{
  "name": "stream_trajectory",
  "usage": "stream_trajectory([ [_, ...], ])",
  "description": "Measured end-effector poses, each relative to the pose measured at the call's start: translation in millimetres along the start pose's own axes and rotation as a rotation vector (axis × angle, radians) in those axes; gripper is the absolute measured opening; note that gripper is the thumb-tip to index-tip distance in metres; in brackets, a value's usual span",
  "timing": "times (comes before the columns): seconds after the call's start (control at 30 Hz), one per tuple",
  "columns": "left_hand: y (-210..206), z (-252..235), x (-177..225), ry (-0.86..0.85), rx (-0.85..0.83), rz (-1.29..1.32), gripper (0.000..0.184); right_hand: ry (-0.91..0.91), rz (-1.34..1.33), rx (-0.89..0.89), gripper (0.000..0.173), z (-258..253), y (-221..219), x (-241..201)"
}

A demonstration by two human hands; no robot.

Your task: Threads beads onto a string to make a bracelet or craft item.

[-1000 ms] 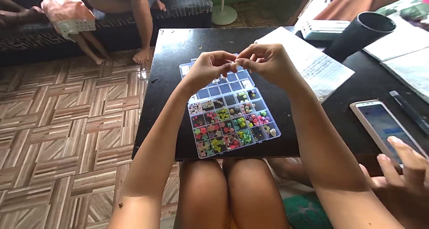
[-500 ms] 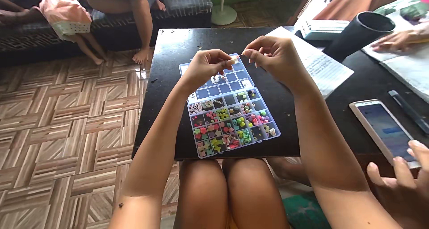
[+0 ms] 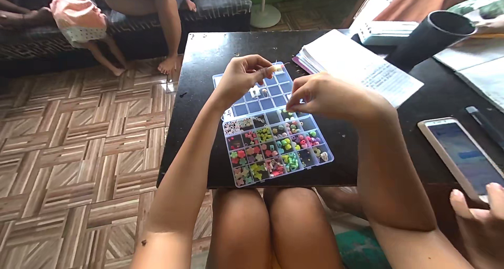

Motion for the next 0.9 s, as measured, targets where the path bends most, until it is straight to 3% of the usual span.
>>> stream_trajectory([
  [0.27, -0.7, -0.7, 1.5, 0.015, 0.001, -0.013, 0.009, -0.159, 0.100, -0.229, 0.010, -7.3, -8.1, -13.6],
  [0.47, -1.4, -2.0, -0.2, 0.002, -0.001, 0.000, 0.010, -0.121, 0.045, -0.164, 0.010, -6.4, -13.2, -12.1],
  [0.53, -1.8, 0.6, 2.2, -0.010, -0.002, -0.023, 0.011, -0.069, -0.095, -0.130, 0.013, -9.1, -9.3, -1.1],
  [0.63, -4.5, 2.8, 2.8, -0.037, -0.010, -0.063, 0.010, -0.033, -0.340, 0.064, 0.014, -10.3, 0.4, 20.1],
  [0.9, -8.8, -3.0, -3.5, -0.060, 0.025, -0.053, 0.011, -0.093, -1.086, 0.433, 0.010, -20.1, -1.2, 42.3],
])
Point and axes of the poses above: each hand's wrist, its own z-axis away from the middle knuckle, its own y-axis out of the back of the hand, x = y × z, the point moved 4 cm from there along -z, towards the middle knuckle, and after that the axes turned 7 degrees about z, right-handed, at the moved point
